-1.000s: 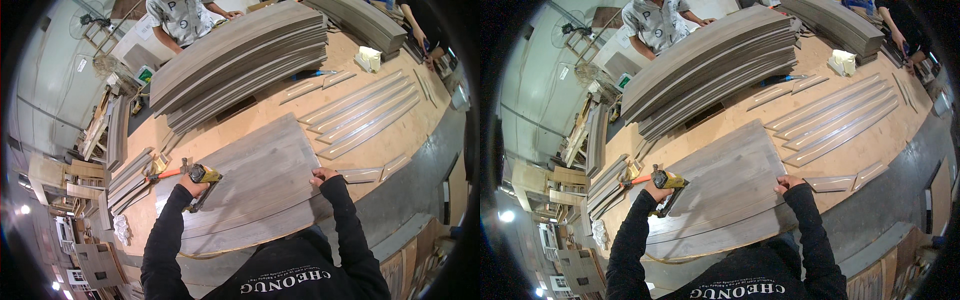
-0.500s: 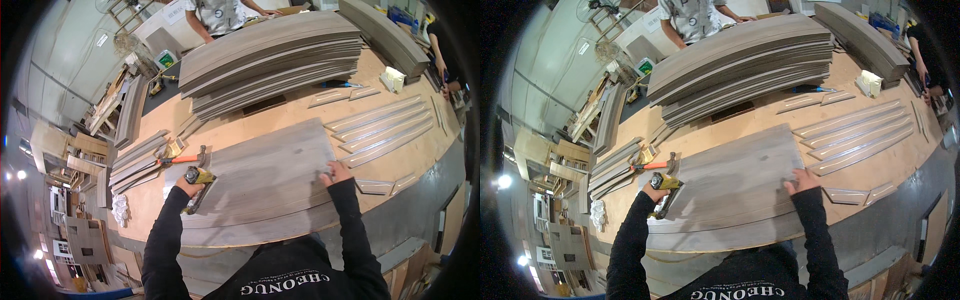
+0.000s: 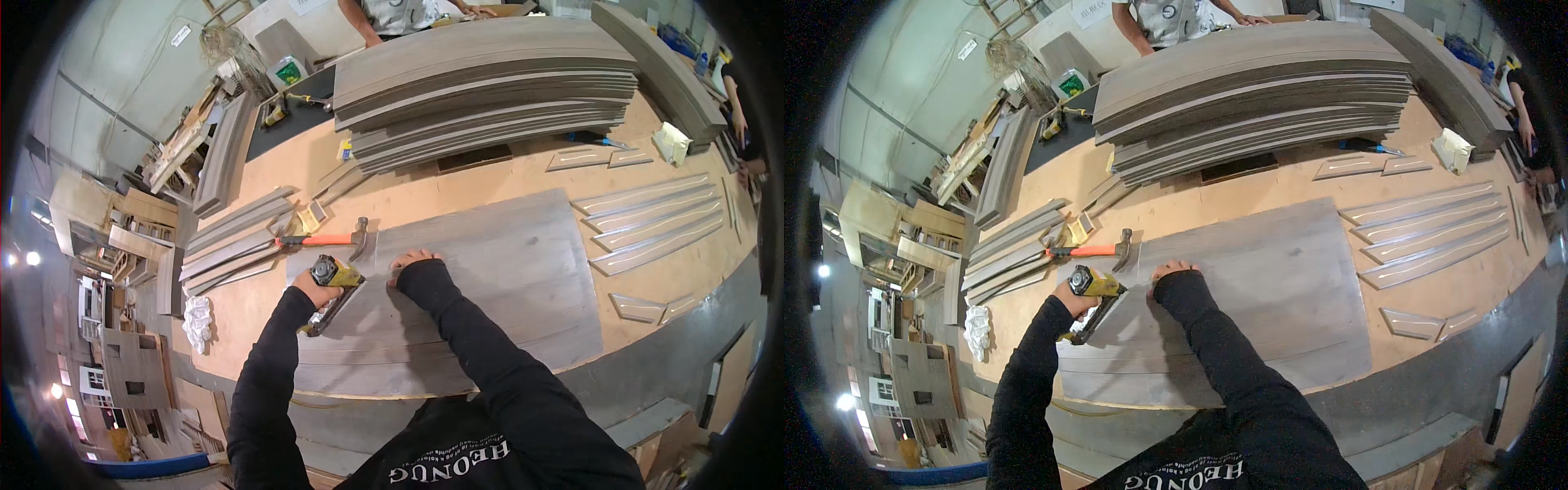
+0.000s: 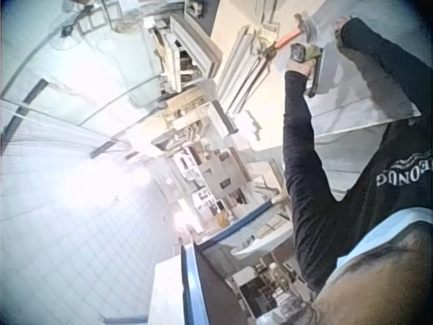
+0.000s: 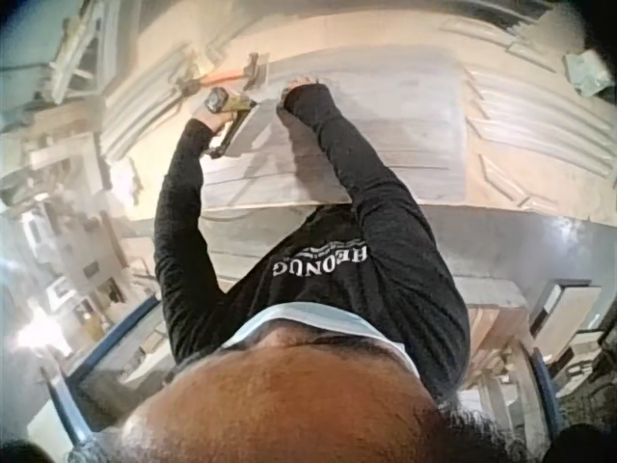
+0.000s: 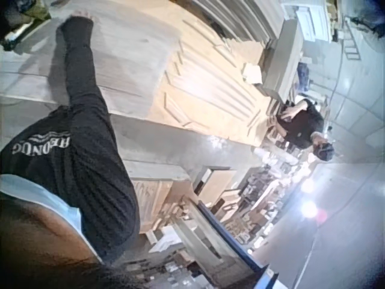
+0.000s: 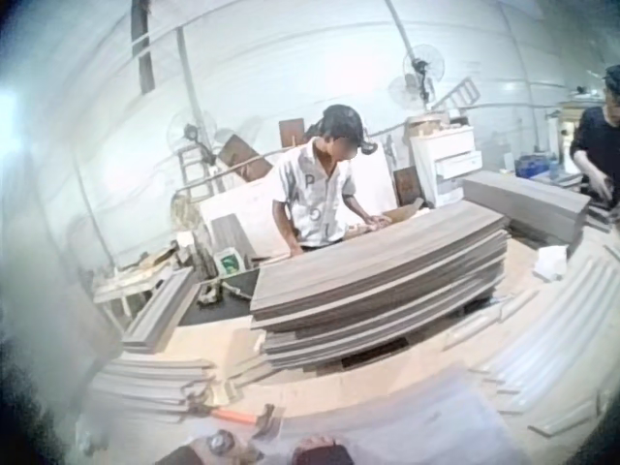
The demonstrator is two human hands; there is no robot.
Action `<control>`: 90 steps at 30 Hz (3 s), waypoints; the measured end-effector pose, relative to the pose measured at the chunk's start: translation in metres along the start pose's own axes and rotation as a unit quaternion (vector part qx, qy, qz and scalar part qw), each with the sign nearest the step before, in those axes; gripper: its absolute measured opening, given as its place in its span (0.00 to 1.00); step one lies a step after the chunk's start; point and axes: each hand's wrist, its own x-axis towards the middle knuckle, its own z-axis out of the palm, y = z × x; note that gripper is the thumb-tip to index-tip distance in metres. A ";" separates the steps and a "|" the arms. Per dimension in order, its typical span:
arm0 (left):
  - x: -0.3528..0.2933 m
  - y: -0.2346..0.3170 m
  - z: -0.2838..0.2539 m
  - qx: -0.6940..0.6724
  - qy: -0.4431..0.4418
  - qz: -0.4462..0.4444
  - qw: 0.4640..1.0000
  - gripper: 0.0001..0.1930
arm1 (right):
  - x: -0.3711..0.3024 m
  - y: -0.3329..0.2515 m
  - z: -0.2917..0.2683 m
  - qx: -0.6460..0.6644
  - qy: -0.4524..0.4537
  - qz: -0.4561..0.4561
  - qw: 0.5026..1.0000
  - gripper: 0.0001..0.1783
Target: The person loads nails into a nail gun, aligns wooden frame pieces onto a wooden board by hand, and fastens the pieces to the board using the nail gun.
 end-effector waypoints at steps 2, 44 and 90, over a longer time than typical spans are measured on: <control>0.007 -0.008 -0.004 0.014 0.002 -0.004 1.000 0.15 | 0.008 -0.003 0.004 0.015 0.007 0.011 1.000 0.16; 0.036 -0.172 -0.091 0.018 0.033 0.006 0.999 0.20 | 0.032 -0.064 0.027 -0.040 -0.081 0.089 0.992 0.20; -0.015 -0.361 0.017 -0.012 0.245 0.042 0.969 0.17 | 0.024 0.104 0.080 -0.242 0.259 -0.011 0.935 0.34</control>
